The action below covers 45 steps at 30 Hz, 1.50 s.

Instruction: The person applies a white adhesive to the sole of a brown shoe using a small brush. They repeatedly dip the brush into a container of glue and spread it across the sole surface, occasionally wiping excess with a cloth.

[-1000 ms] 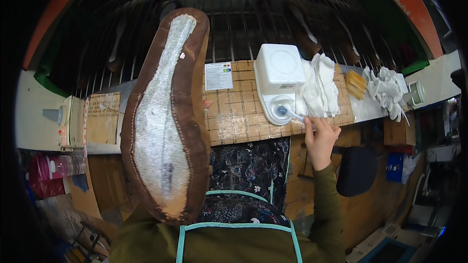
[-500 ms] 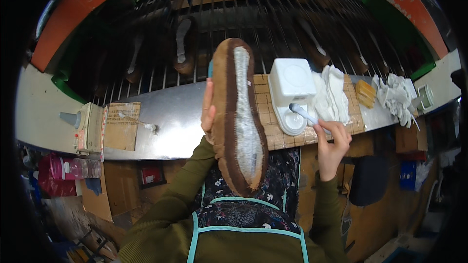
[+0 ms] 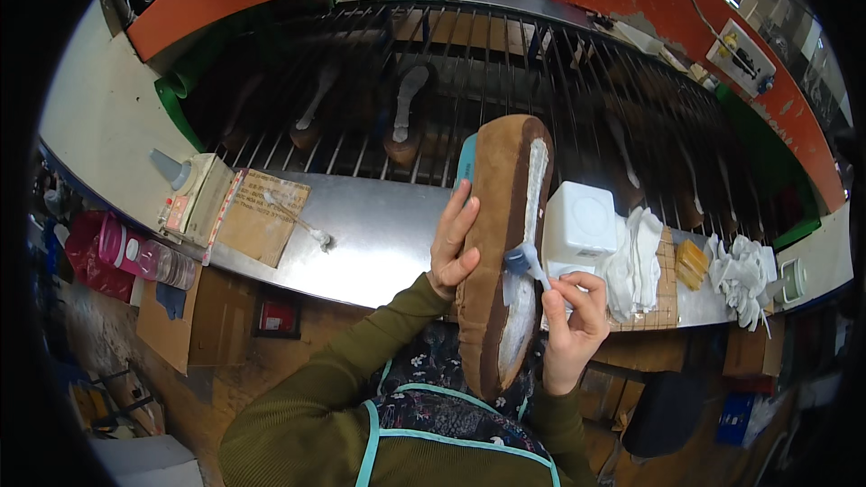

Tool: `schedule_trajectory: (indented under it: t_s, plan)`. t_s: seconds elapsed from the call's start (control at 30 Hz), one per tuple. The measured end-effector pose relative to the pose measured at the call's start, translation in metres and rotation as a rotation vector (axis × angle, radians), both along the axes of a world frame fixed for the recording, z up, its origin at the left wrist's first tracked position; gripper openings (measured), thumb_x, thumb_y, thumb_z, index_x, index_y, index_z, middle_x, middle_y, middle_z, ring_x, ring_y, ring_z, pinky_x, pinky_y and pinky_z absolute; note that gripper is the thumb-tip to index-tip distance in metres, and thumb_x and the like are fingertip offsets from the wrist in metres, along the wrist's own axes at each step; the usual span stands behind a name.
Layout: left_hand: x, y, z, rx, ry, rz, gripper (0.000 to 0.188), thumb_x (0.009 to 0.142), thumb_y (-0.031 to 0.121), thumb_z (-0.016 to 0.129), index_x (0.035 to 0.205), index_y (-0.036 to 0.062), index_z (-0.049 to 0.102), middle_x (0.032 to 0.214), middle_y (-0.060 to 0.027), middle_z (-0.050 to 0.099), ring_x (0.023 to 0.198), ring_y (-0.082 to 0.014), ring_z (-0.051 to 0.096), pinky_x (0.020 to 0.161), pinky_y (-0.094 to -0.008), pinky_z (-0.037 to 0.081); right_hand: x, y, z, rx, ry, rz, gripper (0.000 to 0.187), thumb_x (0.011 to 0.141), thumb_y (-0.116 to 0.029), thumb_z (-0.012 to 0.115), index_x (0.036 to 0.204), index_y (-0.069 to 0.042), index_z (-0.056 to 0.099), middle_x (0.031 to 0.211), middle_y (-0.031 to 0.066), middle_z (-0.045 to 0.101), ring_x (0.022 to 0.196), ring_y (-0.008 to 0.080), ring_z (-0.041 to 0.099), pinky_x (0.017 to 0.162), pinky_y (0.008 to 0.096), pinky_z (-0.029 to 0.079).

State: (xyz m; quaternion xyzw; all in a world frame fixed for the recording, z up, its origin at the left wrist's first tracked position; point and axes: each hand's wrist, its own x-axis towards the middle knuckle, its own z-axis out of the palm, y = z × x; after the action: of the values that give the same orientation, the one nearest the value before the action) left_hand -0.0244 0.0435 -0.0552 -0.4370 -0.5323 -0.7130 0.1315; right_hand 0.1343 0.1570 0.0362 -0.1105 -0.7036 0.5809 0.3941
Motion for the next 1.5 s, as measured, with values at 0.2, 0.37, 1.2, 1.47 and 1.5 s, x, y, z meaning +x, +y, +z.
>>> schedule_trajectory:
  t_s: [0.2, 0.37, 1.2, 1.47, 1.5]
  plan:
    - [0.004, -0.011, 0.008, -0.024, 0.073, -0.006, 0.062, 0.092, 0.037, 0.048, 0.144, 0.0046, 0.037, 0.151, -0.0268, 0.021, 0.140, -0.0404, 0.023, 0.113, -0.0460, 0.018, -0.033, 0.014, 0.016, 0.133, 0.055, -0.005, 0.013, 0.081, -0.001, 0.070, 0.094, 0.001, 0.071, 0.095, 0.0052, 0.053, 0.076, 0.0103, 0.050, 0.062, 0.0217, 0.041]
    - [0.003, -0.011, 0.007, 0.008, 0.054, -0.050, 0.062, 0.092, 0.038, 0.048, 0.143, 0.0041, 0.038, 0.150, -0.0292, 0.022, 0.139, -0.0424, 0.024, 0.113, -0.0476, 0.018, -0.056, 0.032, 0.033, 0.239, 0.123, -0.038, 0.013, 0.080, -0.001, 0.072, 0.093, -0.001, 0.071, 0.095, 0.0041, 0.053, 0.073, 0.0078, 0.048, 0.059, 0.0202, 0.040]
    - [-0.005, -0.004, 0.045, -0.117, 0.442, 0.312, 0.038, 0.089, 0.008, 0.057, 0.123, 0.0164, 0.042, 0.141, -0.0247, 0.040, 0.127, -0.0490, 0.041, 0.102, -0.0565, 0.037, -0.018, 0.062, 0.022, 0.353, -0.024, 0.313, 0.019, 0.073, -0.004, 0.076, 0.092, -0.003, 0.074, 0.088, 0.0042, 0.055, 0.071, 0.0101, 0.054, 0.057, 0.0218, 0.040]
    - [-0.004, -0.001, 0.052, -0.091, 0.510, 0.332, 0.055, 0.080, 0.011, 0.070, 0.124, 0.0167, 0.040, 0.140, -0.0249, 0.040, 0.126, -0.0491, 0.041, 0.101, -0.0549, 0.040, -0.002, 0.055, 0.018, 0.449, -0.063, 0.211, 0.023, 0.067, -0.003, 0.078, 0.090, -0.007, 0.075, 0.088, 0.0054, 0.056, 0.078, 0.0154, 0.052, 0.065, 0.0255, 0.043]
    - [-0.007, -0.001, 0.050, -0.091, 0.513, 0.326, 0.056, 0.078, 0.011, 0.072, 0.125, 0.0166, 0.040, 0.141, -0.0248, 0.040, 0.126, -0.0489, 0.041, 0.101, -0.0547, 0.040, 0.000, 0.054, 0.019, 0.477, -0.071, 0.194, 0.024, 0.067, -0.003, 0.078, 0.090, -0.007, 0.075, 0.088, 0.0055, 0.056, 0.079, 0.0162, 0.052, 0.066, 0.0263, 0.044]
